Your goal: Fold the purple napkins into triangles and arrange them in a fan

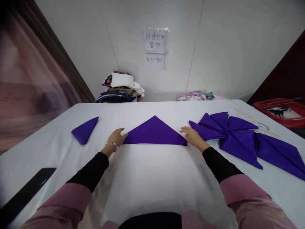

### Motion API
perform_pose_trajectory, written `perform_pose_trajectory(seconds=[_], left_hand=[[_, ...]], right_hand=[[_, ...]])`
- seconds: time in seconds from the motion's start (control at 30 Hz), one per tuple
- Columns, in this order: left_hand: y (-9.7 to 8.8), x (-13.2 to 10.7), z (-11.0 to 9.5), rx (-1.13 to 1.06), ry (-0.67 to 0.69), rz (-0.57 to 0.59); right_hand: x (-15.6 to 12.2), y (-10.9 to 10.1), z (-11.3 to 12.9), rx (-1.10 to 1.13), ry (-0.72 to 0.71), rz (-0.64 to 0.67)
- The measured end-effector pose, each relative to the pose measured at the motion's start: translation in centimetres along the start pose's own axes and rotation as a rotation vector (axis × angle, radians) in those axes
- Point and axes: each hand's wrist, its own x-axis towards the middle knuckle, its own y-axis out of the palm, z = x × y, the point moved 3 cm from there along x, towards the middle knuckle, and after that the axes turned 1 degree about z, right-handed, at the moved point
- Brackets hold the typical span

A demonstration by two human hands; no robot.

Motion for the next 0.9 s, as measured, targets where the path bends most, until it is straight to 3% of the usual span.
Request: perform_pose_trajectory(seconds=[0.07, 0.17, 0.27, 0.33, 0.4, 0.53, 0.7, 0.9], left_hand=[[0.7, -0.1, -2.5, 0.06, 0.187, -0.034], [2.7, -0.1, -6.1, 0.153, 0.394, 0.01], [4.9, 0.3, -7.9, 0.249, 0.444, 0.078], [6.0, 0.7, -7.8, 0.28, 0.419, 0.125], [6.8, 1.0, -7.3, 0.277, 0.385, 0.165], [7.3, 1.3, -6.6, 0.257, 0.379, 0.173], [7.3, 1.4, -6.7, 0.243, 0.381, 0.166], [7.3, 1.3, -6.7, 0.237, 0.391, 0.162]], right_hand=[[1.5, -0.4, 2.7, 0.044, -0.062, -0.066], [4.2, 0.5, 7.9, 0.122, -0.171, -0.093], [6.9, 3.5, 12.4, 0.093, -0.252, -0.008], [8.5, 6.0, 13.7, 0.008, -0.25, 0.091], [9.8, 8.2, 13.5, -0.073, -0.196, 0.167], [11.4, 10.5, 10.0, -0.171, -0.018, 0.259], [11.3, 10.1, 6.3, -0.207, 0.021, 0.266], [8.1, 8.7, 4.4, -0.238, 0.01, 0.247]])
